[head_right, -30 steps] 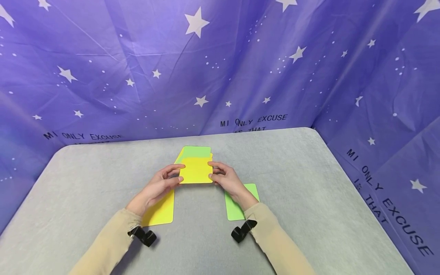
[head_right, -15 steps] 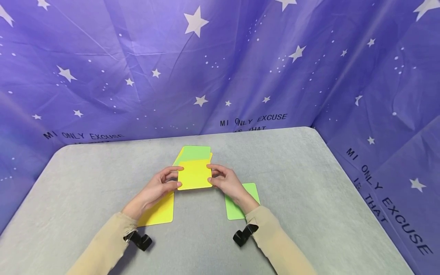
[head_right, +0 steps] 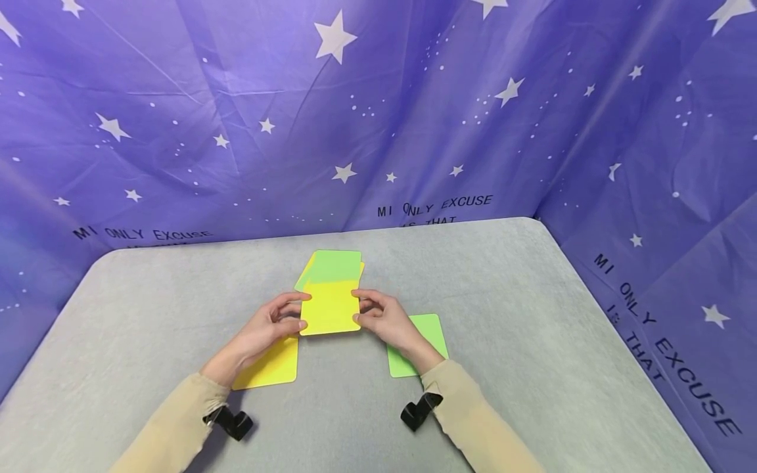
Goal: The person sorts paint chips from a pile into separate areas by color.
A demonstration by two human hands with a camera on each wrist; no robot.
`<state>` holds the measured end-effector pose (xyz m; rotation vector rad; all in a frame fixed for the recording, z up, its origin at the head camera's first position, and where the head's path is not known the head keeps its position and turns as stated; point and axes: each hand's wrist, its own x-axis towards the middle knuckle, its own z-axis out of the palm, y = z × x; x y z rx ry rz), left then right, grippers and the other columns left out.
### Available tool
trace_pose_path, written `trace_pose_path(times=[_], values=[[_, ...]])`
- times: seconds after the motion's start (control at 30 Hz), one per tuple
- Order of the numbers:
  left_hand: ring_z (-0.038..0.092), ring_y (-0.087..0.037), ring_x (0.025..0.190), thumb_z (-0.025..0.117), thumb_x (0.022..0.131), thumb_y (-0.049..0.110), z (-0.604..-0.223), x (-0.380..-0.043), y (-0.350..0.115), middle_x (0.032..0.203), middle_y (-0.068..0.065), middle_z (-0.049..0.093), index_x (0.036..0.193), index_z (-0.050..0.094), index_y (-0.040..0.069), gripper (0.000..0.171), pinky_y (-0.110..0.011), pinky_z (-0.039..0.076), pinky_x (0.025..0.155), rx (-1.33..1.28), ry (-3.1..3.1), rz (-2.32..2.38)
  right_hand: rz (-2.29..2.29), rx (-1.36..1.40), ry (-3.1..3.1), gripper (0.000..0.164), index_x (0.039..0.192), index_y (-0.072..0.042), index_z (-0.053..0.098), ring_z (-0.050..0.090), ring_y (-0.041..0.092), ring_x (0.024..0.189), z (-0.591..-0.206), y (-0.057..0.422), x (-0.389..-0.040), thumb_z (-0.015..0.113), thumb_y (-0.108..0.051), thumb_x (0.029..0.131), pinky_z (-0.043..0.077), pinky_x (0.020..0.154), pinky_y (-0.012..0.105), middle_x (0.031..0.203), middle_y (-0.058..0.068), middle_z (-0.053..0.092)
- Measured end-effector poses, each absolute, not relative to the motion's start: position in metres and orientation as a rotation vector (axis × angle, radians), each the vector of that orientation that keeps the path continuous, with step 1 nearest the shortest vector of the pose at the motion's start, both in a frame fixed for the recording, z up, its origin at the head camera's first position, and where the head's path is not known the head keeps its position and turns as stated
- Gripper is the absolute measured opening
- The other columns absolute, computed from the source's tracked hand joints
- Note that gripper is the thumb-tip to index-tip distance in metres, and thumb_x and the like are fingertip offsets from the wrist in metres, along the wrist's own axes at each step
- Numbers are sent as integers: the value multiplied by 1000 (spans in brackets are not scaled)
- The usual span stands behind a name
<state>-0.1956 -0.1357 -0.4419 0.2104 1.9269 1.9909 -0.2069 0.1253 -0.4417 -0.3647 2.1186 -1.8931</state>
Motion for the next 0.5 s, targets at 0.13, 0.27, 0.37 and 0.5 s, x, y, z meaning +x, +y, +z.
trace_pose_path(times=[0.13, 0.27, 0.37, 0.5], values=[[63, -20, 87, 63, 88, -4, -441, -192, -140, 117, -22, 54, 139, 42, -3, 54, -33, 51, 81, 225, 1931, 1985, -1872, -396, 2122, 50, 135, 6, 51, 49, 6, 67, -441, 123, -204, 65, 1, 87, 45, 65, 21, 111, 21, 55], [63, -20, 89, 64, 88, -4, -441, -189, -143, 116, -22, 55, 138, 43, -3, 54, -33, 51, 80, 220, 1945, 1982, -1860, -431, 2120, 50, 135, 7, 50, 52, 7, 71, -441, 121, -202, 65, 1, 88, 46, 66, 21, 111, 24, 54], [63, -19, 89, 64, 87, -5, -442, -186, -146, 114, -20, 56, 138, 44, -3, 54, -33, 52, 80, 217, 1946, 1986, -1855, -458, 2114, 50, 135, 8, 49, 53, 7, 72, -441, 120, -201, 65, 1, 88, 46, 66, 21, 111, 24, 54], [63, -19, 88, 64, 87, -5, -442, -183, -150, 113, -19, 56, 138, 43, -5, 55, -35, 52, 80, 237, 1932, 1998, -1847, -473, 2105, 50, 135, 7, 49, 52, 8, 71, -440, 118, -199, 64, 1, 88, 45, 64, 22, 109, 22, 53]])
